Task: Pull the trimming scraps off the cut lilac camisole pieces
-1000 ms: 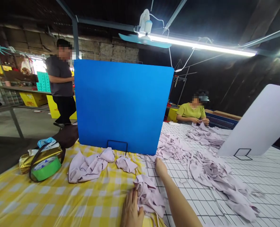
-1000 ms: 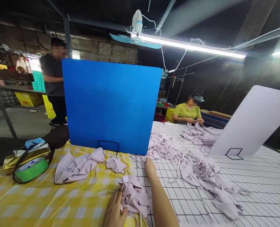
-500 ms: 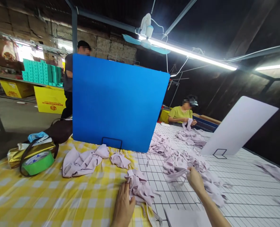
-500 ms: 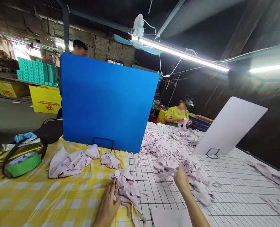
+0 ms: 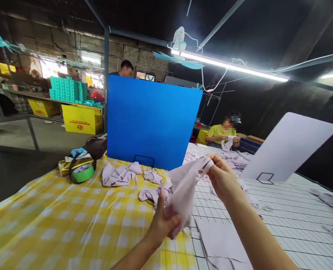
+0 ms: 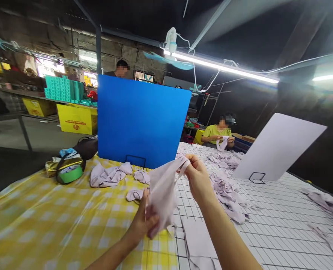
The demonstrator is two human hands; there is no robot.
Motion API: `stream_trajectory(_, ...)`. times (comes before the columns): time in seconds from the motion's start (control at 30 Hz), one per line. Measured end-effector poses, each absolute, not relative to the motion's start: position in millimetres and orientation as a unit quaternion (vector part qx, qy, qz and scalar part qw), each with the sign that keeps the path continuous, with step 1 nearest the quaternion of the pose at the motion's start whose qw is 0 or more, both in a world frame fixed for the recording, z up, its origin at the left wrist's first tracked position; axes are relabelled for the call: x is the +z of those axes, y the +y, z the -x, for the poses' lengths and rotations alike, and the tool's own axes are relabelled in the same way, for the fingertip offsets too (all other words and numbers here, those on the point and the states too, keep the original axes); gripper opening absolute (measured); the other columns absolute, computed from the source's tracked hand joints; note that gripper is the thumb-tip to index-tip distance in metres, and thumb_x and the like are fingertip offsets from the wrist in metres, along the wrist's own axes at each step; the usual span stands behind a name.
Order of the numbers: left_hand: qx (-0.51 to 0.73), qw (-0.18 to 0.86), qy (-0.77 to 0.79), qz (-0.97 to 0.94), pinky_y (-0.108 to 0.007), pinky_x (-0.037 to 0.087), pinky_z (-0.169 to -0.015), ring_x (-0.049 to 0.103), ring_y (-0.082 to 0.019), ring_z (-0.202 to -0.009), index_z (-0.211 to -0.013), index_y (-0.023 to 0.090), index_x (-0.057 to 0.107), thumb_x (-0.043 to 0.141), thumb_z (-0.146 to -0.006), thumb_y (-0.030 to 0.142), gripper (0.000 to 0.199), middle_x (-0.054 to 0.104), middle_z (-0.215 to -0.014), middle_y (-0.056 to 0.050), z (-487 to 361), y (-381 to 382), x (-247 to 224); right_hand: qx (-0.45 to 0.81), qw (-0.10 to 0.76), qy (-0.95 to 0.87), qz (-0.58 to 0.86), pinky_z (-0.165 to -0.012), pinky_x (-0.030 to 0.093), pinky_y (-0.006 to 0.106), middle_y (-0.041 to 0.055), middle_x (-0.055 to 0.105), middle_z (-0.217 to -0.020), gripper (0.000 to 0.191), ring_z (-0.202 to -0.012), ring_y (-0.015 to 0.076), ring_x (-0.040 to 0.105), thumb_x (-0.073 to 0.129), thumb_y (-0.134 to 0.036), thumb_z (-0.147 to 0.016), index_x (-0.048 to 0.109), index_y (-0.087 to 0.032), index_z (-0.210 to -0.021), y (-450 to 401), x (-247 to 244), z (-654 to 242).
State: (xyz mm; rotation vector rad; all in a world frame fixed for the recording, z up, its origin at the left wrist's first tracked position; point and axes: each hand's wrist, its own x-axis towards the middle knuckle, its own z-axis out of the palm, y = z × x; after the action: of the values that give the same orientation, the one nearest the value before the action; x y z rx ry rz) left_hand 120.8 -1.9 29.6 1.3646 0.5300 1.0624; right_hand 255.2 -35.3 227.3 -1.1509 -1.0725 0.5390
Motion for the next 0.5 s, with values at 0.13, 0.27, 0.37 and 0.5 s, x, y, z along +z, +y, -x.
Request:
stream_trajectory(0.13, 0.407, 0.728, 0.196, -0.516, -0.031, 0.048, -0.075, 0.060, -0.023, -0.084, -0.102, 0.014, 0.059, 0.069, -0.064, 0.042, 0.049, 0.065, -0.088, -0.008, -96.9, -17.3, 68.4, 0.321, 0.659, -0.489, 0.472, -0.050, 0.041, 0.022, -0.0027, 0.051, -0.063, 0.023, -0.056, 0.0102, 0.048, 0.069, -0.033, -0.062, 0.052, -0.020, -0.070, -52.6, 233.9, -211.8)
stream_trajectory(0.27, 0.462, 0.746, 0.239, -0.416, -0.025, 0.046, -0.062, 0.058, -0.017, -0.068, -0.071, 0.015, 0.061, 0.079, -0.049, 0.038, 0.037, 0.063, -0.067, -0.002, -57.7, -29.1, 81.9, 0.361, 0.663, -0.459, 0.470, -0.049, 0.042, 0.020, -0.0017, 0.053, -0.066, 0.023, -0.057, 0.0106, 0.049, 0.070, -0.036, -0.066, 0.056, -0.022, -0.077, -86.4, 240.6, -187.9)
stream_trajectory(0.37, 0.457, 0.762, 0.270, -0.371, -0.023, 0.044, -0.060, 0.057, -0.015, -0.066, -0.072, 0.015, 0.060, 0.080, -0.046, 0.040, 0.041, 0.063, -0.068, -0.001, -18.4, -33.9, 87.8, 0.387, 0.669, -0.412, 0.483, -0.045, 0.042, 0.020, -0.0026, 0.053, -0.064, 0.028, -0.051, 0.0095, 0.047, 0.073, -0.037, -0.064, 0.058, -0.023, -0.083, -102.3, 233.9, -186.3)
stream_trajectory(0.5, 0.352, 0.744, 0.336, -0.458, -0.023, 0.041, -0.061, 0.055, -0.014, -0.066, -0.082, 0.015, 0.062, 0.074, -0.054, 0.042, 0.042, 0.063, -0.071, -0.001, 26.2, -24.5, 88.3, 0.415, 0.602, -0.400, 0.553, -0.045, 0.041, 0.022, -0.0042, 0.053, -0.060, 0.028, -0.048, 0.0105, 0.046, 0.069, -0.041, -0.062, 0.057, -0.023, -0.080, -85.5, 172.4, -209.6)
